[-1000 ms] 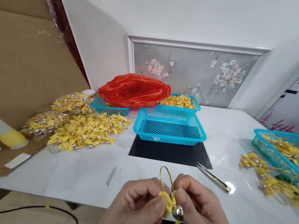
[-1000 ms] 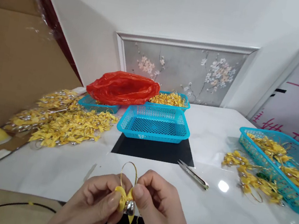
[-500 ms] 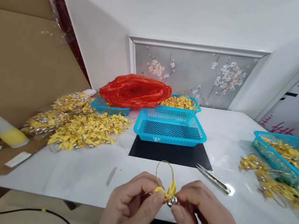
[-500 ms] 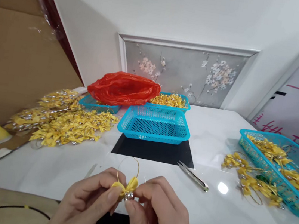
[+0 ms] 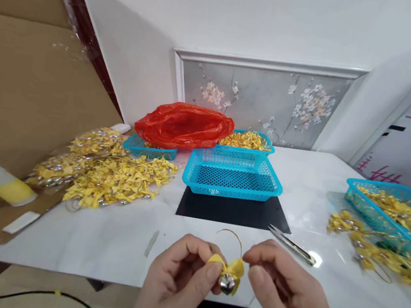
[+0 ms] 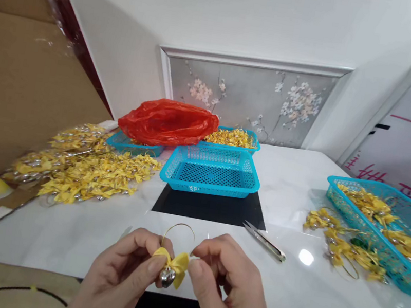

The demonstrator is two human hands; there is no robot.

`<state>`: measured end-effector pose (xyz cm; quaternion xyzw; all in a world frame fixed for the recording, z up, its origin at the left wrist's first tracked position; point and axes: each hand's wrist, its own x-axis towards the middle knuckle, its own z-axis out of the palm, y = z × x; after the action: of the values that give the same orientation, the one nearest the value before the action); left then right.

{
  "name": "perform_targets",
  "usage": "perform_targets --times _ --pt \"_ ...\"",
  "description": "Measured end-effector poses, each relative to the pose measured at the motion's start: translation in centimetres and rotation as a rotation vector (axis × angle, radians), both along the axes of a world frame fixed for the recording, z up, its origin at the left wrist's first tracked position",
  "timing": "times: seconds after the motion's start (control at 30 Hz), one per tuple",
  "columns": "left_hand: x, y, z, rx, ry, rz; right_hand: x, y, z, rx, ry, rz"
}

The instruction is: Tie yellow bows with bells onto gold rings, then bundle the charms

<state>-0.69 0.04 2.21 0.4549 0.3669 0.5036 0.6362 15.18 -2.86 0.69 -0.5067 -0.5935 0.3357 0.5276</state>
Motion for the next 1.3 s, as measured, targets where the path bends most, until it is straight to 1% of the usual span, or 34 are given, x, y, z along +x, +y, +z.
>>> perform_targets --times 0.07,0.17,0.27,0.33,0.4,0.47,0.53,0.6,0.67,0.8,0.9,0.97,1.0,1.07,1.2,1.3 --pt "0.2 -0.2 0.1 0.025 -0.02 0.032 -0.2 0.1 0.1 -0.097 0.061 0.068" --pt "0.2 -0.1 0.1 0.109 0.011 0.054 -0.5 0.2 0.4 -0.137 0.102 0.095" --pt "-0.2 0.2 0.1 0.218 0.131 -0.033 -0.5 0.2 0.7 -0.124 0.14 0.09" --pt "-0.5 0.4 0.1 0.236 0.148 -0.073 -0.4 0.1 0.7 -0.085 0.157 0.084" --pt "-0.6 0.5 0.1 0.15 0.094 -0.062 -0.3 0.1 0.6 -0.051 0.17 0.073" --pt "-0.5 0.4 0.1 -0.007 0.004 -0.042 -0.2 0.1 0.4 -0.033 0.194 0.067" --pt "-0.4 0.4 0.3 -0.147 -0.076 -0.022 -0.1 0.2 0.0 -0.012 0.203 0.104" --pt "-0.2 0.3 0.5 -0.215 -0.131 0.015 0.1 0.3 -0.4 0.028 0.17 0.154" --pt "0.0 0.3 0.7 -0.216 -0.157 0.047 0.2 0.3 -0.8 0.093 0.117 0.174" --pt "0.4 0.3 0.9 -0.155 -0.172 0.066 0.2 0.2 -1.3 0.169 0.107 0.073" --pt "0.6 0.5 1.0 -0.195 -0.15 0.131 0.0 0.1 -1.3 0.153 0.05 0.064" --pt "0.5 0.6 1.1 -0.242 -0.154 0.156 -0.2 0.3 -1.2 0.18 -0.016 0.077" --pt "0.4 0.7 1.1 -0.268 -0.166 0.15 -0.3 0.4 -1.1 0.21 -0.036 0.067" --pt "0.0 0.9 0.9 -0.323 -0.214 0.097 -0.5 0.7 -1.0 0.286 -0.05 0.004" --pt "-1.4 1.4 0.0 -0.427 -0.389 -0.101 -1.0 1.2 -0.6 0.393 -0.071 -0.118" --pt "-2.2 1.8 -0.6 -0.481 -0.517 -0.226 -1.3 1.4 0.1 0.47 -0.065 -0.146"
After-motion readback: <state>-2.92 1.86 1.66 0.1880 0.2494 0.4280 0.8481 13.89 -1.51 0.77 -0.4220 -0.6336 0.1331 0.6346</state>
